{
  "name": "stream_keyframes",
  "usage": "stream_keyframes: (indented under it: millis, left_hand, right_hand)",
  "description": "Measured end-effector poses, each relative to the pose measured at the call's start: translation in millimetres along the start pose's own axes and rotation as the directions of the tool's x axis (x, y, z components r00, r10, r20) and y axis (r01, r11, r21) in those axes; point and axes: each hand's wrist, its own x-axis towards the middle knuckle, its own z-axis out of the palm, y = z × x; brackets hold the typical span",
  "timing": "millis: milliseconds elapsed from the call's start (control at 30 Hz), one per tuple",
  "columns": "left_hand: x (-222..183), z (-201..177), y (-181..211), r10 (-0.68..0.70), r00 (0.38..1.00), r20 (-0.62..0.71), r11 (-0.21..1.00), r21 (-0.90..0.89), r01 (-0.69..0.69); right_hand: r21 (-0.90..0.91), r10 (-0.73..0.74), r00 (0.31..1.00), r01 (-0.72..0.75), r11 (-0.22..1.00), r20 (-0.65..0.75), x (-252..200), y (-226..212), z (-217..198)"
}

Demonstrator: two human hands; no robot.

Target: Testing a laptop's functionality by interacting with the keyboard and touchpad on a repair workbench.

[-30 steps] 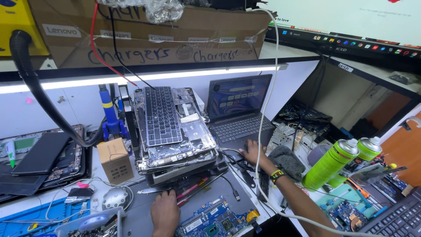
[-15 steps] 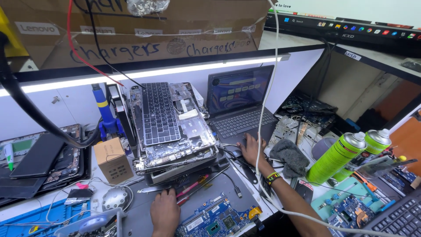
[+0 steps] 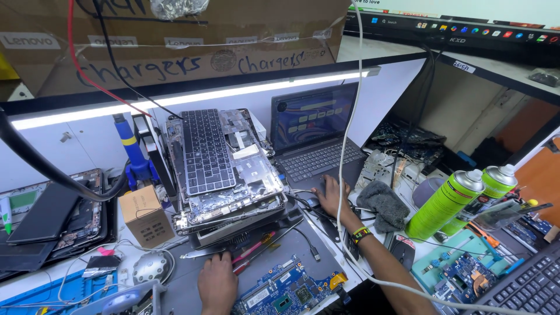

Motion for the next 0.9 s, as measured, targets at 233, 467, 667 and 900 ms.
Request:
stream_keyframes:
  millis: [233, 467, 667, 900]
  left_hand:
    - [-1.0, -12.3, 3.4, -0.013, 0.998, 0.063, 1.000, -0.006, 0.013]
    - [0.2, -7.9, 2.0, -0.010, 0.999, 0.032, 1.000, 0.006, 0.010]
    - [0.1, -4.2, 0.6, -0.011, 0.999, 0.032, 1.000, 0.003, 0.011]
    - [0.6, -6.4, 2.7, -0.025, 0.998, 0.056, 1.000, 0.015, 0.024]
  right_hand:
    - [0.015, 0.017, 1.000, -0.017, 1.000, 0.001, -2.3, -1.0, -3.8]
    - [-0.005, 0.015, 0.998, -0.014, 1.000, 0.069, 2.3, 4.8, 5.0]
    - [-0.044, 0.100, 0.989, -0.096, 0.994, 0.106, -2.2, -6.2, -5.7]
    - [-0.045, 0.181, 0.982, -0.184, 0.982, -0.050, -0.6, 5.0, 3.9]
